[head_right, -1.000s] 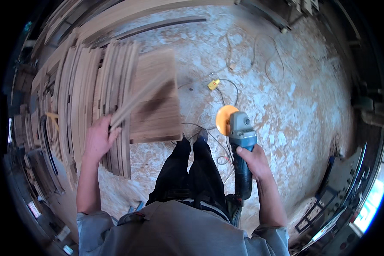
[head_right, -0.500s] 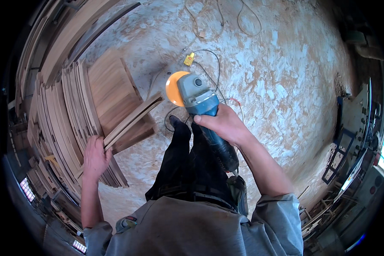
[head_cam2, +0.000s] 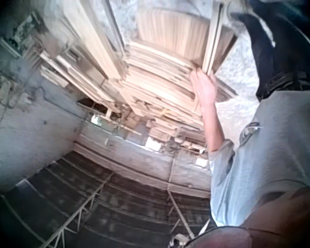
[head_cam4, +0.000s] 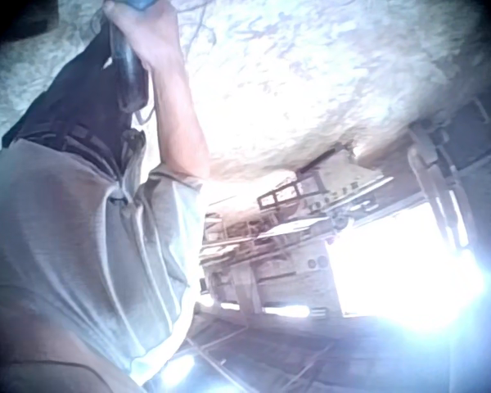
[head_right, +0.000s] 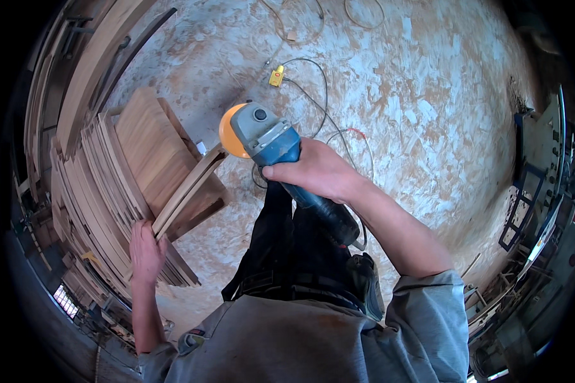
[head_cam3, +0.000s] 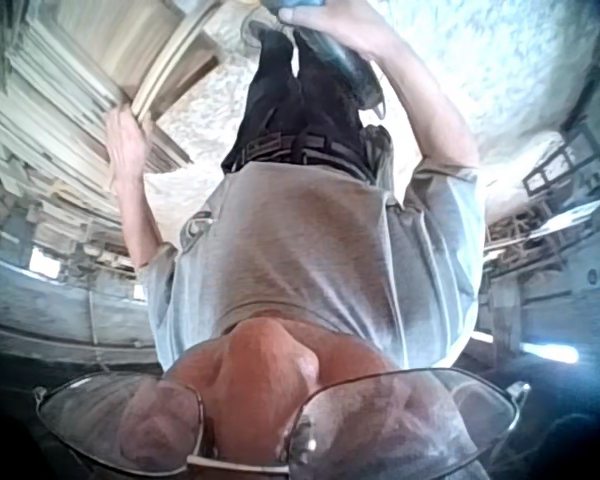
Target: The person assembles a wooden frame structure by fitting multiple thin wooden slats into a rectangular frame. They then use a power sander to smooth the edges of the assembled wooden pieces. The person handles the wood by hand and uses a clamp to secure the workpiece during sanding.
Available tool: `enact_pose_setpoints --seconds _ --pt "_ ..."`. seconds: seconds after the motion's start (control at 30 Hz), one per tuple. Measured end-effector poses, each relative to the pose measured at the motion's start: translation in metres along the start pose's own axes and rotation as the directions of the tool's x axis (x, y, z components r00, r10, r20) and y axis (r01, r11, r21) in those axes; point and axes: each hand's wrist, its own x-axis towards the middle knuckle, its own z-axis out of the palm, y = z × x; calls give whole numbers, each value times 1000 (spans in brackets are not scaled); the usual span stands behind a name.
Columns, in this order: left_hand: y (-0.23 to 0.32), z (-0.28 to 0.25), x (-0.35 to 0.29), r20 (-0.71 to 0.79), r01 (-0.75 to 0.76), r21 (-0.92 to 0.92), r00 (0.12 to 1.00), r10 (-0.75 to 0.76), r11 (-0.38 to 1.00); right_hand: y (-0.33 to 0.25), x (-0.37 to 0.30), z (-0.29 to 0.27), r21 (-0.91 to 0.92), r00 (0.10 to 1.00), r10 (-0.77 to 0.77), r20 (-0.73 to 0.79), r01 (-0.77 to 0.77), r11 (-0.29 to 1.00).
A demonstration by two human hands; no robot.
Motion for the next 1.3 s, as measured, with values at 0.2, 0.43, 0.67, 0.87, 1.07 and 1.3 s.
enact_pose_setpoints --seconds 0.2,0.43,0.67,0.87,1.07,1.3 --pt "0 2 -1 -12 3 17 1000 -2 1000 -1 5 -2 -42 999 -30 12 31 999" --pt "2 0 -1 -7 7 11 1000 -7 1000 -6 6 -2 -61 1000 -20 15 21 998" --pt "1 1 -1 -15 8 15 1000 -7 1000 -7 7 -1 -100 1000 10 -5 -10 995" --pt "5 -2 0 15 37 21 999 -37 999 -3 7 -4 -62 1000 -15 9 16 998" --pt "6 1 -2 -21 32 9 999 -32 999 2 10 -5 -46 1000 16 -23 -17 999" --pt "4 -18 -2 -95 191 -107 975 -201 976 13 -15 -17 179 990 20 -141 6 984"
